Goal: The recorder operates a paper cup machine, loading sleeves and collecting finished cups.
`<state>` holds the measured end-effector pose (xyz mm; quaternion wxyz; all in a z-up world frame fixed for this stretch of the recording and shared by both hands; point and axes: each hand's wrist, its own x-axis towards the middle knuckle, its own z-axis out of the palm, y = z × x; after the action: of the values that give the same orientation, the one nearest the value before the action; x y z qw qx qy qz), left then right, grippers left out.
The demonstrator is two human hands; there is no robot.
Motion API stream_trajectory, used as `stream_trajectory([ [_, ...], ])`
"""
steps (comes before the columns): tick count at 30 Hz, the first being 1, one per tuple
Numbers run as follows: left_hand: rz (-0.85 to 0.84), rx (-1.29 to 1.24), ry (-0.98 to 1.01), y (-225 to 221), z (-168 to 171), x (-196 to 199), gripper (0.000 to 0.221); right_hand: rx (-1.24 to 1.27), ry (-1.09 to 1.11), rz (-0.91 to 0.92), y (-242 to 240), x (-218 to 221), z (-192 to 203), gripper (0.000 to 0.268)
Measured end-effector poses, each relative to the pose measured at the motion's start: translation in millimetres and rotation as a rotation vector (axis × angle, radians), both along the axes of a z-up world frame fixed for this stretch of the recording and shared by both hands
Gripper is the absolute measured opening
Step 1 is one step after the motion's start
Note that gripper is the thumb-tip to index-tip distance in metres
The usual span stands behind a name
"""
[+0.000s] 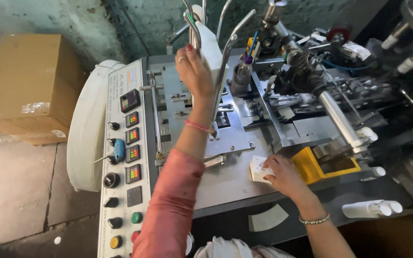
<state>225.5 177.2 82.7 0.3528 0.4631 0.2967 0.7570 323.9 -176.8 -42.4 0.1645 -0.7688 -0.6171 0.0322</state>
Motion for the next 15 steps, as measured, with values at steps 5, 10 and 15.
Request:
stream_trajectory([
  [5, -0.101, -0.034, -0.131, 27, -52, -21, 0.044, 0.042, 0.050, 0.015, 2, -6, 13, 0.037],
  [10, 0.226, -0.088, 0.285, 0, -50, -19, 0.038, 0.038, 0.069, 0.006, 3, -4, 11, 0.037],
  [15, -0.173, -0.122, 0.429, -2, -54, -76, 0.027, -0.054, 0.156, -0.076, 2, 11, 14, 0.035],
])
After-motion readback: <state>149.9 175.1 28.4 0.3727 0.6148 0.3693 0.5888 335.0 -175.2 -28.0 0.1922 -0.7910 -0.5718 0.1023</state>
